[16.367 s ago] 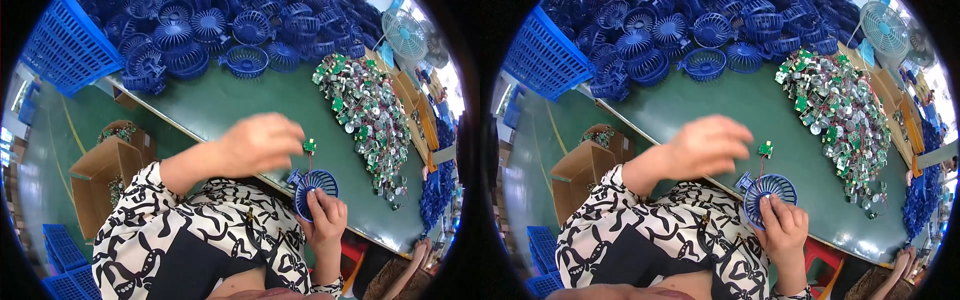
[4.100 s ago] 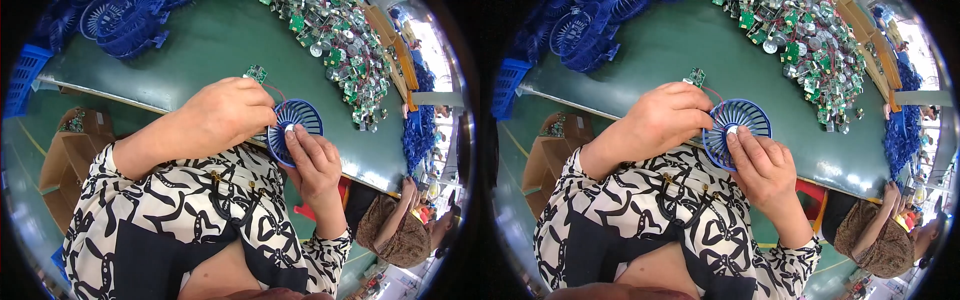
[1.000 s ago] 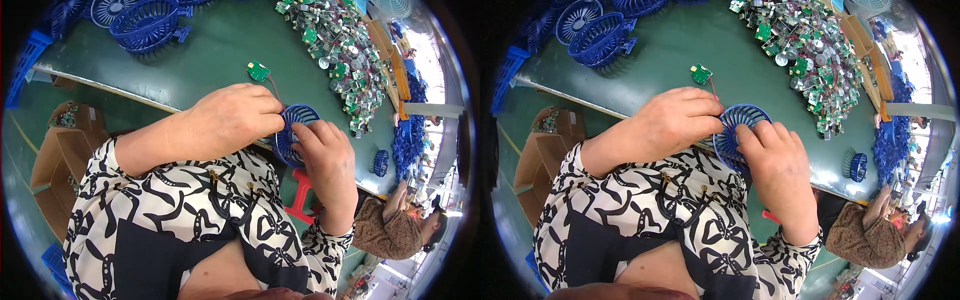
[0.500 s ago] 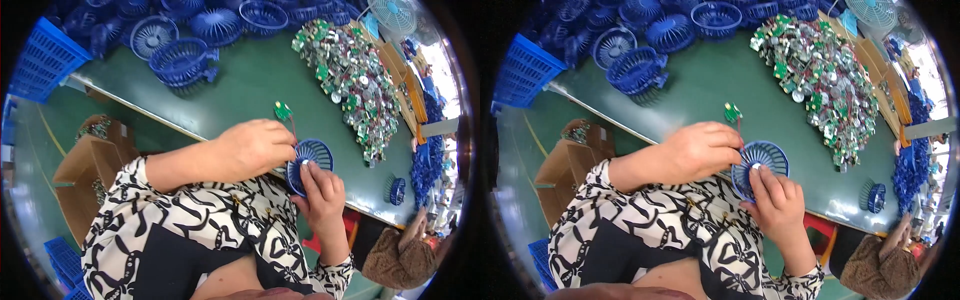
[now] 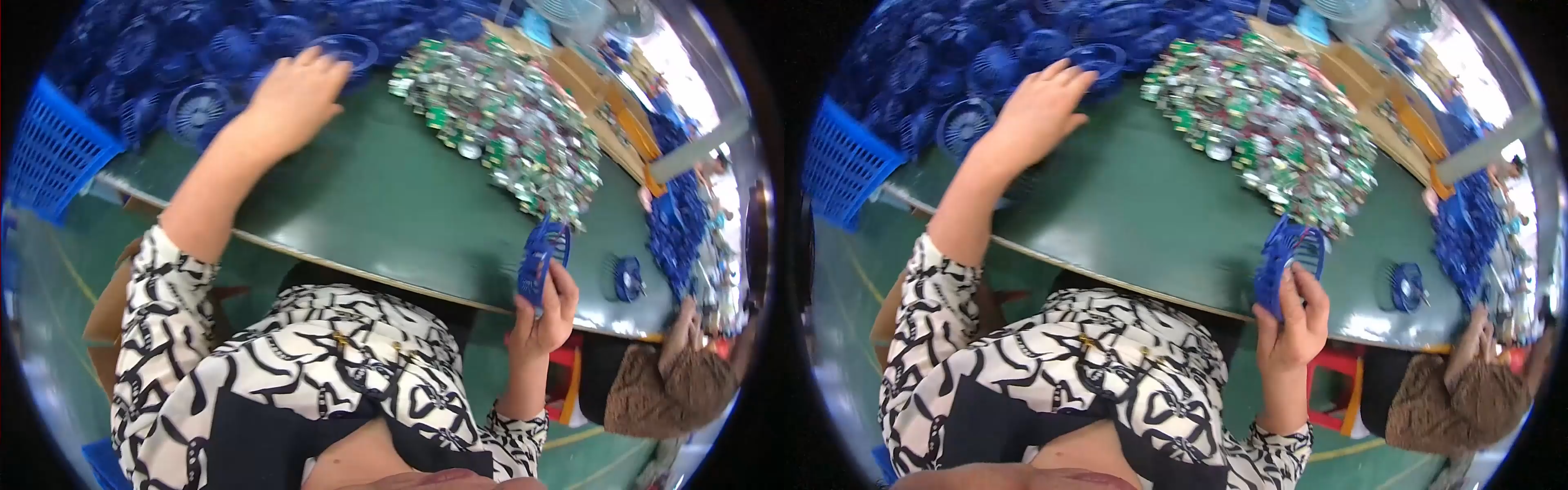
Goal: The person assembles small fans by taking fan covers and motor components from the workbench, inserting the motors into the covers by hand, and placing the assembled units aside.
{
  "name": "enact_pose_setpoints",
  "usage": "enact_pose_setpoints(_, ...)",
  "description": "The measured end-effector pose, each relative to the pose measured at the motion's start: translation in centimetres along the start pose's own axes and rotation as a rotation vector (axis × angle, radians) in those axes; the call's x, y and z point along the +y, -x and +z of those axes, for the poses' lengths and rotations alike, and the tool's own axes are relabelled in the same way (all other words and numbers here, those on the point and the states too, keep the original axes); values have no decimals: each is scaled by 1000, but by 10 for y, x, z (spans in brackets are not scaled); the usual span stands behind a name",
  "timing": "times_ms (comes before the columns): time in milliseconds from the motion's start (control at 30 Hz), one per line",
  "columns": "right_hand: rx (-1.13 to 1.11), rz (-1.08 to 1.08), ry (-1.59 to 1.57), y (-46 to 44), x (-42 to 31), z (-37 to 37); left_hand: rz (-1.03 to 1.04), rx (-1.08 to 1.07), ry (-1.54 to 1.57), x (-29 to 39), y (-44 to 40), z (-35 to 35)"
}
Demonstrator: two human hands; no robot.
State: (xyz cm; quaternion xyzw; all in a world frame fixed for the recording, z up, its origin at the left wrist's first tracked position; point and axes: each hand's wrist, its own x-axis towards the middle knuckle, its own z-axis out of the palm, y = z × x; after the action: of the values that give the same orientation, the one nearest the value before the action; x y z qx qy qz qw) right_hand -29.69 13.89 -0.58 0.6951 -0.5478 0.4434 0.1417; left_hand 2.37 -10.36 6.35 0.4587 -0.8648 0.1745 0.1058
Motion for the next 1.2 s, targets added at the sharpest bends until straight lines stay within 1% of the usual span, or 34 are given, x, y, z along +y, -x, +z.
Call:
enact_pose_setpoints(33,29,39,70,2,11,-11,-22,-51,-31,-2,-5,8)
enact_pose_setpoints(100,87,106,185,4,31,-31,-32,-11,-23,-6,-10,18)
enact_pose_setpoints(167,129,234,280,4,55,-49,14,11,-43,-12,-13,20)
enact_pose_setpoints(200,121,295,326,2,67,-57,72,158,9,-12,-11,20)
enact_pose_setpoints(267,101,397,422,4,98,-71,148,279,131,-3,-8,10)
enact_pose_setpoints(300,38,410,514,3,106,-75,186,339,190,2,-4,5)
enact_pose_setpoints(367,-95,436,691,1,115,-79,280,356,317,21,8,-7)
enact_pose_setpoints(400,-96,399,778,-2,115,-78,341,363,369,32,15,-12)
enact_pose_setpoints(433,-69,354,757,-5,112,-76,401,372,421,42,22,-15)
enact_pose_setpoints(500,-20,265,711,-17,96,-70,489,307,520,60,40,-18)
enact_pose_setpoints(533,-19,262,597,-24,87,-64,506,305,536,69,48,-15)
enact_pose_setpoints(633,-67,406,194,-54,71,-41,529,210,553,86,68,-5)
enact_pose_setpoints(667,-73,387,187,-65,70,-31,521,183,579,89,72,-3)
enact_pose_setpoints(733,-88,344,169,-87,71,-12,491,220,643,94,79,-2)
enact_pose_setpoints(833,-210,405,203,-111,83,8,484,271,737,97,84,0)
enact_pose_setpoints(867,-207,376,211,-112,94,15,497,271,762,98,85,-1)
enact_pose_setpoints(967,-238,458,101,-113,112,25,524,244,906,97,86,2)
enact_pose_setpoints(1000,-218,518,14,-115,109,24,535,231,966,96,85,4)
enact_pose_setpoints(1067,-32,514,-130,-113,110,18,555,200,1090,92,87,4)
enact_pose_setpoints(1167,223,514,-267,-108,92,2,596,177,1144,89,95,12)
enact_pose_setpoints(1200,335,528,-323,-105,86,0,537,253,1105,88,95,11)
